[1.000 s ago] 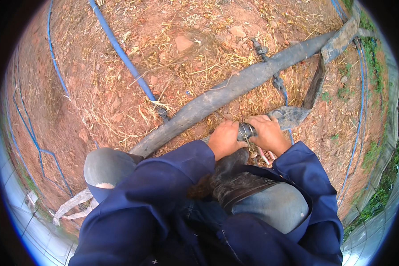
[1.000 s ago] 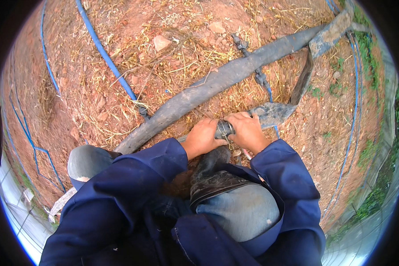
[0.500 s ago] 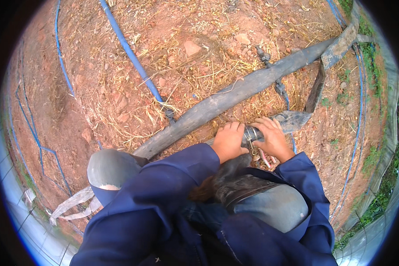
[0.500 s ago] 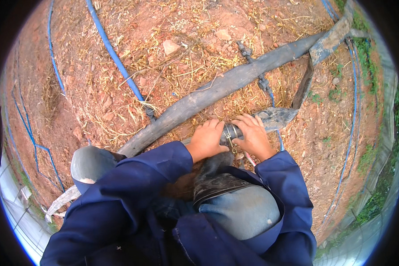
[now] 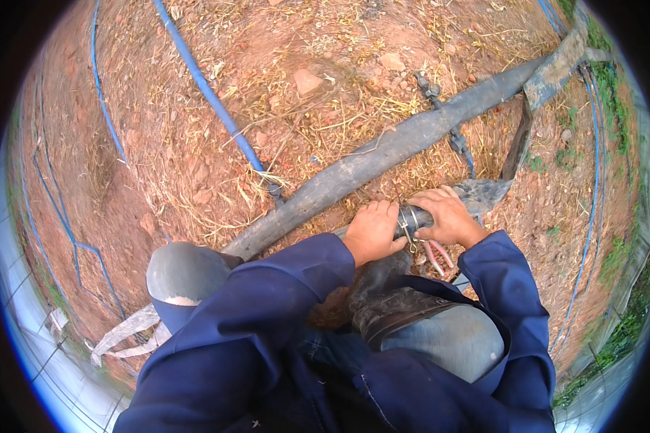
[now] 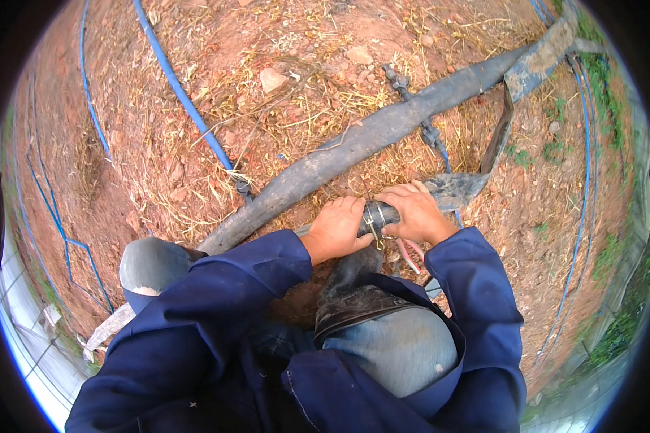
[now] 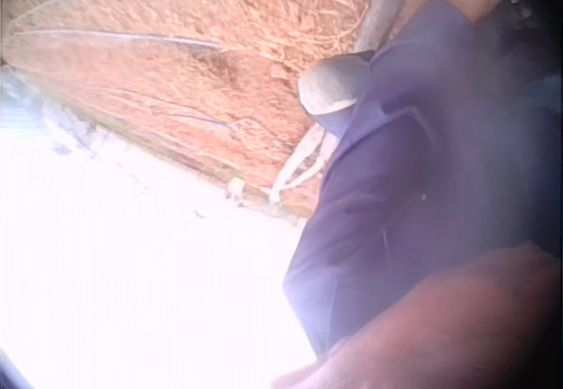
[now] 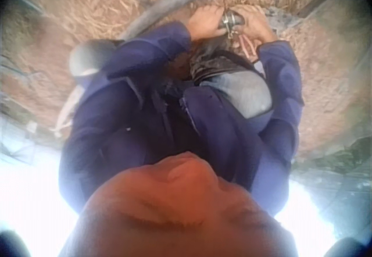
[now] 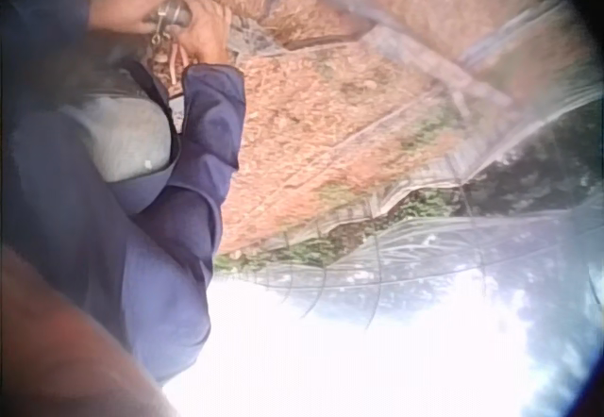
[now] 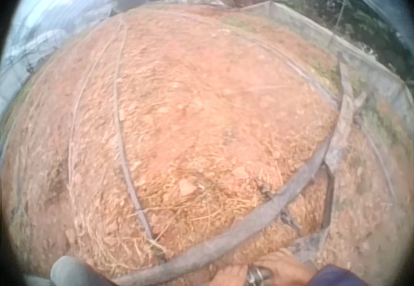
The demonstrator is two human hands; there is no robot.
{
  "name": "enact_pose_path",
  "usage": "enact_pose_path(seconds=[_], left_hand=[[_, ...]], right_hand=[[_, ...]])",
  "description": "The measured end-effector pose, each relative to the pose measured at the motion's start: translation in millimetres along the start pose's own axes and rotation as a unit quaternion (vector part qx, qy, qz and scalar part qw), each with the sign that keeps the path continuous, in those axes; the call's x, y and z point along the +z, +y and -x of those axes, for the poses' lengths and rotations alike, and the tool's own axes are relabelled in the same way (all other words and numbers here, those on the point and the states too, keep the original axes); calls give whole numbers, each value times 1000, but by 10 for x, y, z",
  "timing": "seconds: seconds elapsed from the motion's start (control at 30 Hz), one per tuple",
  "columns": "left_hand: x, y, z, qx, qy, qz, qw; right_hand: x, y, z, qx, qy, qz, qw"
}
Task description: The person kneels on the ground and uses a tool to tighten a metal clamp around a black pipe. A dog and a puppy are visible nearby. The person continues to adjust the clamp to secure the pipe.
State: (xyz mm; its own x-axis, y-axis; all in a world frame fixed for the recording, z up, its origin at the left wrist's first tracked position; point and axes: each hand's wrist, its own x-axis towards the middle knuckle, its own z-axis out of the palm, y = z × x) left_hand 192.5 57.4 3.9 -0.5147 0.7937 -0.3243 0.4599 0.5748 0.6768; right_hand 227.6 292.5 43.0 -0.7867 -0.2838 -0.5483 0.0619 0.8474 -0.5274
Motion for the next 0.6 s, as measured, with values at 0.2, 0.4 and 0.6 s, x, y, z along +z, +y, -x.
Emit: enact_pose_path(seconds=[0.2, 0.4, 0.6], left_hand=[[-85, -74, -116, -9, -58, 61, 996], [-480, -445, -346, 10, -155, 264, 952], [-1225, -745, -554, -22, -244, 480, 842]], right_hand=[[20, 9, 22, 1, 30, -11, 999], [-67, -350, 155, 4, 380, 84, 921], [-29, -923, 178, -17, 544, -147, 826]])
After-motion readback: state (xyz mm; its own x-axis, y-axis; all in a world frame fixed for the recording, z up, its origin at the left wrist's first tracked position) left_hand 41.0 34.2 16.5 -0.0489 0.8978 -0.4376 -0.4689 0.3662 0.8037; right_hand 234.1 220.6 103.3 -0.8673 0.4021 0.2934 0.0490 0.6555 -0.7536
